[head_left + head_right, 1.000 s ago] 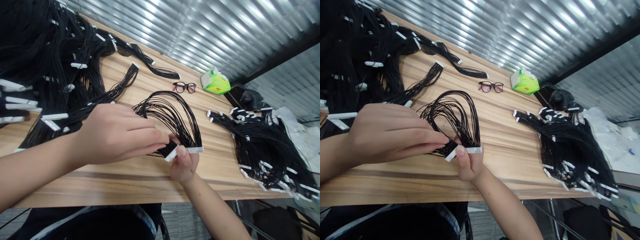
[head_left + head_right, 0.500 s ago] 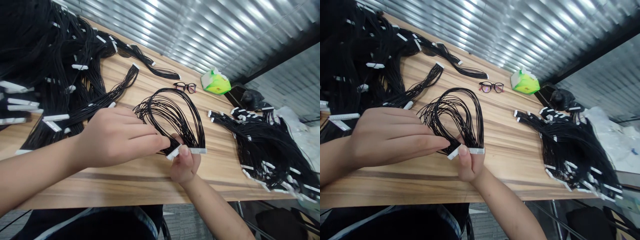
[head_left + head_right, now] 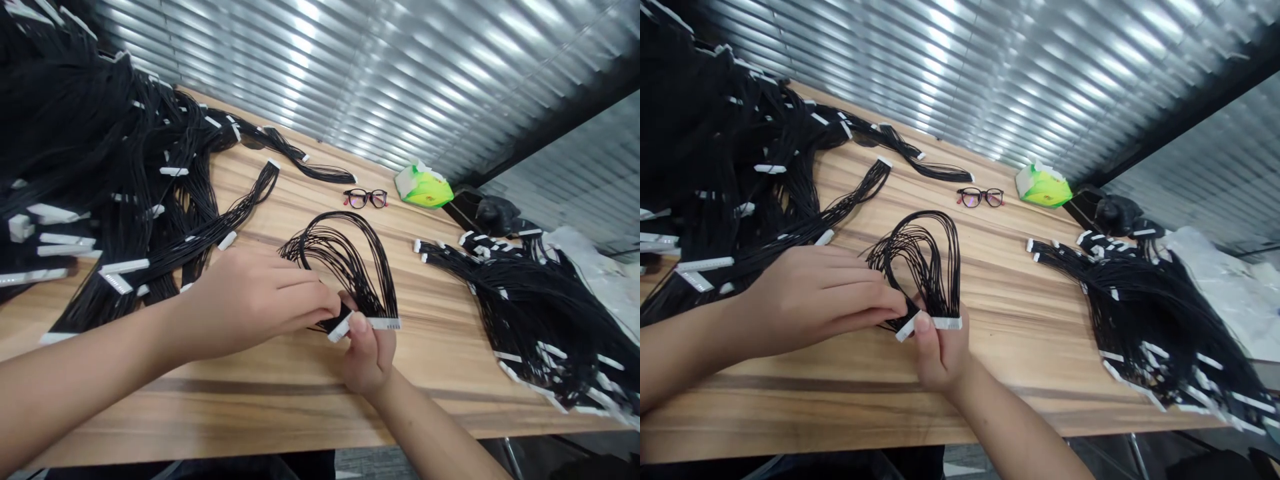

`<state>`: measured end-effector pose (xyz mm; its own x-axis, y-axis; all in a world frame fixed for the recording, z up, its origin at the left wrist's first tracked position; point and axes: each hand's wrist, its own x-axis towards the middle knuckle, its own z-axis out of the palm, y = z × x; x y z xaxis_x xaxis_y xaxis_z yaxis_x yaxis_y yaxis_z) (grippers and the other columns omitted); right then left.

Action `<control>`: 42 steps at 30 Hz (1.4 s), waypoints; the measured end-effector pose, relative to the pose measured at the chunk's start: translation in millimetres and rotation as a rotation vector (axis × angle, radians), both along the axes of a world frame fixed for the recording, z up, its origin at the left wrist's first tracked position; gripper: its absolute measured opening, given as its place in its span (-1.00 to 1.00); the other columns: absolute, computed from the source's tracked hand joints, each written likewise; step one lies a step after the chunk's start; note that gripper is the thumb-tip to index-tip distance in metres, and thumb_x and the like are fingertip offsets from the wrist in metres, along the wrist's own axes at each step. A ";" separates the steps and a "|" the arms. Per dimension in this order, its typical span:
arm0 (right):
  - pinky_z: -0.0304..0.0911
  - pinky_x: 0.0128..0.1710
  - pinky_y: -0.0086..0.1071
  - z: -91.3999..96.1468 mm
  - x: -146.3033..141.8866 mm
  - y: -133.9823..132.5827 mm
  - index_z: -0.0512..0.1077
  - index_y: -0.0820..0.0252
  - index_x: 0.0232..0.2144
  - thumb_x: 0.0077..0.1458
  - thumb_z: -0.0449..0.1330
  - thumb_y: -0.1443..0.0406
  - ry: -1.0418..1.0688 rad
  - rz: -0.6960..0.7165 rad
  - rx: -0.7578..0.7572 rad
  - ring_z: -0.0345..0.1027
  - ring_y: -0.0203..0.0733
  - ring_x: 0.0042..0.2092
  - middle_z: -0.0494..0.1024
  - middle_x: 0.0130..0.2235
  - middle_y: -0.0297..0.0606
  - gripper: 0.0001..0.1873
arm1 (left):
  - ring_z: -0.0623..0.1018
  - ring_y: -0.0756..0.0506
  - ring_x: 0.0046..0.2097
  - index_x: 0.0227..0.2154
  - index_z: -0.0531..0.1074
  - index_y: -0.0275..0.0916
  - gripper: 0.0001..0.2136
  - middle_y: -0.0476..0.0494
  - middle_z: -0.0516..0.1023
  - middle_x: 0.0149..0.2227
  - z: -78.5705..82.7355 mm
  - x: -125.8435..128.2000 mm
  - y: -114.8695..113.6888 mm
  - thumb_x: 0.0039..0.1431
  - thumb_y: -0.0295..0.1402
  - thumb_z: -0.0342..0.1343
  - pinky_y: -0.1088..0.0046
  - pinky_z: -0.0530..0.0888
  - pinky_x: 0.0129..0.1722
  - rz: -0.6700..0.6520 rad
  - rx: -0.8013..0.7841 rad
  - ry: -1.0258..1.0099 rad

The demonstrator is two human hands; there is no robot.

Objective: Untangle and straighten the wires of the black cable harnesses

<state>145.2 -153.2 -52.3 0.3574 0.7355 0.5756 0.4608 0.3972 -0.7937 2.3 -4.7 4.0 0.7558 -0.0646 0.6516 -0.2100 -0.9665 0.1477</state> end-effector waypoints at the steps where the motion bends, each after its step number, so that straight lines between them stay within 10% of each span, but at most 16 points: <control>1: 0.33 -0.40 -0.31 0.3 -0.1 0.8 0.49 0.06 -0.31 0.33 0.02 0.24 -0.026 0.014 -0.020 0.37 -0.18 -0.45 0.47 -0.47 -0.33 -0.74 | 0.51 0.07 -0.39 -0.27 0.45 -0.18 -0.87 0.11 0.60 -0.38 1.0 1.7 -1.7 0.39 -0.36 0.03 0.51 0.32 -0.38 0.013 -0.004 0.027; 13: 0.31 -0.41 -0.31 -15.6 0.4 7.4 0.43 0.10 -0.54 0.34 0.00 0.16 -0.020 -0.026 -0.182 0.24 -0.22 -0.50 0.34 -0.56 -0.34 -0.57 | 0.42 -0.02 -0.42 -0.48 0.29 -0.20 -0.76 0.05 0.45 -0.50 -3.2 6.5 9.2 0.34 -0.34 -0.01 0.41 0.27 -0.40 0.096 0.311 -0.038; 20: 0.08 -0.63 -0.44 -10.5 8.9 17.0 0.43 0.15 -0.44 0.32 0.04 0.09 0.266 -0.169 -0.051 0.20 -0.30 -0.55 0.36 -0.55 -0.38 -0.63 | 0.27 0.09 -0.59 -0.58 0.22 -0.20 -0.62 0.12 0.28 -0.65 3.0 -2.3 17.0 0.40 -0.27 -0.05 0.50 0.17 -0.55 0.015 -0.020 -0.061; 27: 0.13 -0.59 -0.40 -12.9 10.0 11.4 0.42 0.14 -0.50 0.34 0.01 0.12 0.134 -0.101 -0.087 0.26 -0.27 -0.54 0.41 -0.55 -0.34 -0.58 | 0.45 0.10 -0.55 -0.04 0.49 -0.08 -0.79 0.16 0.55 -0.49 -1.4 0.7 12.8 0.39 -0.21 0.02 0.54 0.26 -0.53 0.245 0.008 0.040; 37: 0.38 -0.36 -0.25 -3.5 7.1 8.0 0.46 0.06 -0.51 0.32 -0.03 0.14 -0.097 0.078 -0.132 0.37 -0.13 -0.46 0.42 -0.55 -0.31 -0.58 | 0.45 0.13 -0.55 -0.31 0.57 -0.08 -0.87 0.16 0.51 -0.56 2.0 0.5 4.7 0.30 -0.24 0.14 0.61 0.33 -0.55 0.048 -0.443 0.128; 42: 0.42 -0.32 -0.24 -0.6 3.8 6.6 0.48 0.04 -0.44 0.31 -0.04 0.11 -0.146 0.047 -0.145 0.42 -0.10 -0.41 0.44 -0.53 -0.29 -0.60 | 0.54 0.14 -0.36 -0.29 0.55 -0.14 -0.94 0.09 0.57 -0.37 6.4 -0.9 -3.1 0.28 -0.34 0.19 0.65 0.40 -0.39 0.105 -0.362 -0.030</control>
